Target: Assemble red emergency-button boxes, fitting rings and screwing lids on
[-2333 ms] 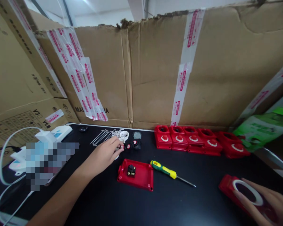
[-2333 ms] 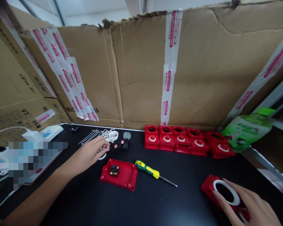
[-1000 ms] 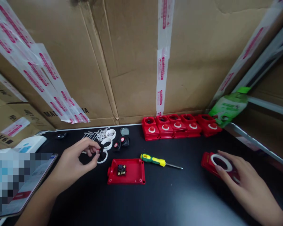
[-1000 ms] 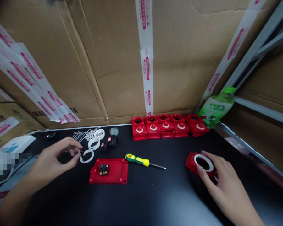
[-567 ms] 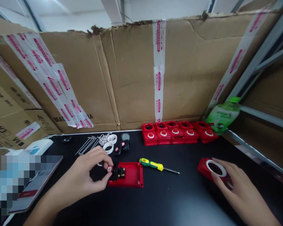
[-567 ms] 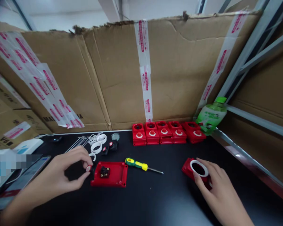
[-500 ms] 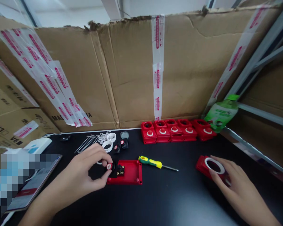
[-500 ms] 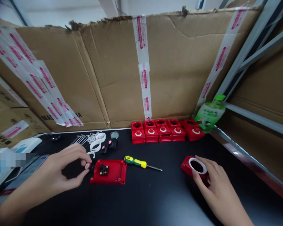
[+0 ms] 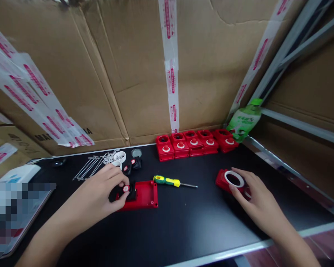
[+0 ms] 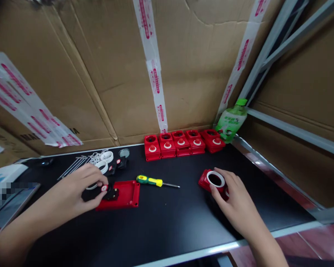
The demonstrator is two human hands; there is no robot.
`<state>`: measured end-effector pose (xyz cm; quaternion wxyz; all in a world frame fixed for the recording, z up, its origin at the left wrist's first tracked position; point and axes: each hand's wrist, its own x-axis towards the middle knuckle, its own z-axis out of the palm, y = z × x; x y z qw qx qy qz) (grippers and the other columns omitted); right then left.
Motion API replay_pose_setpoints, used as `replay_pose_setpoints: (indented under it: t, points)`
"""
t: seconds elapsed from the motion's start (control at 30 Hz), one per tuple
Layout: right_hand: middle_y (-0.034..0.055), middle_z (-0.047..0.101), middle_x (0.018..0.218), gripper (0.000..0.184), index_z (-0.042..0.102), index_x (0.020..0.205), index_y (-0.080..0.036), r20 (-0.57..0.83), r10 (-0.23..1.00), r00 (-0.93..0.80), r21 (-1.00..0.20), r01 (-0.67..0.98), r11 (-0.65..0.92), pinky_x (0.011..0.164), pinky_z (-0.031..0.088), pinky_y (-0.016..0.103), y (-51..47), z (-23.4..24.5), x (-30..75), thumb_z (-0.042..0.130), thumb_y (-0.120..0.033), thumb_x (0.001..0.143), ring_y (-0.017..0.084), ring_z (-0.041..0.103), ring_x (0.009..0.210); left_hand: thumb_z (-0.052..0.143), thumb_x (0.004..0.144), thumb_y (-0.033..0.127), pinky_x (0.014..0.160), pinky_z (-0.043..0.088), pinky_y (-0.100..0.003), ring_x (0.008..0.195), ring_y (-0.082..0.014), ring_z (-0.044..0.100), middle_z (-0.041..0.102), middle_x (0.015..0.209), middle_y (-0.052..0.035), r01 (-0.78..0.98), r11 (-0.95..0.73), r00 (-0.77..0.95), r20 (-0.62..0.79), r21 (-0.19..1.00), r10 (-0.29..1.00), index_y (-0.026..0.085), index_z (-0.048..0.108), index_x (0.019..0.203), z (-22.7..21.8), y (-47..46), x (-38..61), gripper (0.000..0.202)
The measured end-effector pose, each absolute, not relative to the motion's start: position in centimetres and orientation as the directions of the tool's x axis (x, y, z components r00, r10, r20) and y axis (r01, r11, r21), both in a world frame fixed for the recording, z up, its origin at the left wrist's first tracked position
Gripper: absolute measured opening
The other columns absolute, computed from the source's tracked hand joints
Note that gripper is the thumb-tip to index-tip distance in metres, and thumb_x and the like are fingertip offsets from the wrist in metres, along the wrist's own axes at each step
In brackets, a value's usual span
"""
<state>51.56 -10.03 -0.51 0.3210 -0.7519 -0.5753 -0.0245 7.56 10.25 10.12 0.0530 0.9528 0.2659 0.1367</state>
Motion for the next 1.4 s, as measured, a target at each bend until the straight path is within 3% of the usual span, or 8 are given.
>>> replay_pose_setpoints:
  t: [0.37, 0.97, 1.13, 1.27, 1.4]
  points:
    - [0.0117, 0.065, 0.141, 0.049, 0.057, 0.142, -0.027, 0.352, 0.857, 0.376, -0.497, 0.851, -0.169, 0.113, 0.051, 0.056, -10.2, -1.0, 52.1, 0.055, -0.058, 0.104, 0.035, 0.065, 0.126, 0.062, 0.095, 0.018, 0.1, 0.051, -0.044, 0.11, -0.0273, 0.06, 0.067, 0.106, -0.0054, 0.522, -0.82, 0.798, 0.202, 0.236, 0.567, 0.026, 0.069, 0.101, 9.3, 9.8, 8.3, 0.012]
    - [0.0086, 0.066, 0.142, 0.047, 0.057, 0.141, -0.035, 0.359, 0.853, 0.379, -0.482, 0.858, -0.178, 0.112, 0.054, 0.06, -10.1, -2.3, 53.4, 0.056, -0.061, 0.102, 0.036, 0.066, 0.126, 0.065, 0.095, 0.016, 0.098, 0.055, -0.04, 0.105, -0.0238, 0.063, 0.069, 0.109, -0.0044, 0.483, -0.805, 0.796, 0.211, 0.345, 0.568, 0.027, 0.069, 0.104, 8.5, 9.8, 7.6, 0.015]
    - [0.0098, 0.067, 0.142, 0.047, 0.058, 0.14, -0.034, 0.362, 0.852, 0.379, -0.488, 0.856, -0.173, 0.11, 0.056, 0.06, -10.1, -2.4, 53.4, 0.056, -0.06, 0.101, 0.037, 0.067, 0.126, 0.066, 0.099, 0.025, 0.1, 0.054, -0.039, 0.111, -0.0243, 0.065, 0.069, 0.115, -0.0042, 0.514, -0.779, 0.749, 0.254, 0.358, 0.612, 0.027, 0.068, 0.113, 9.3, 10.2, 7.5, 0.014]
    - [0.0106, 0.067, 0.142, 0.048, 0.058, 0.141, -0.033, 0.361, 0.854, 0.375, -0.486, 0.857, -0.171, 0.11, 0.055, 0.061, -10.1, -2.4, 53.5, 0.056, -0.06, 0.101, 0.038, 0.066, 0.128, 0.054, 0.107, 0.028, 0.094, 0.055, -0.038, 0.107, -0.0238, 0.067, 0.071, 0.113, -0.0051, 0.56, -0.785, 0.719, 0.316, 0.263, 0.619, 0.025, 0.069, 0.112, 10.6, 14.2, 8.1, 0.017]
    - [0.0097, 0.067, 0.141, 0.048, 0.059, 0.14, -0.032, 0.357, 0.856, 0.375, -0.498, 0.851, -0.165, 0.11, 0.055, 0.059, -10.0, -2.2, 53.4, 0.057, -0.061, 0.102, 0.037, 0.067, 0.126, 0.059, 0.1, 0.02, 0.099, 0.054, -0.045, 0.107, -0.0288, 0.066, 0.075, 0.106, -0.0077, 0.57, -0.803, 0.756, 0.274, 0.172, 0.595, 0.021, 0.072, 0.108, 10.7, 20.2, 9.9, 0.015]
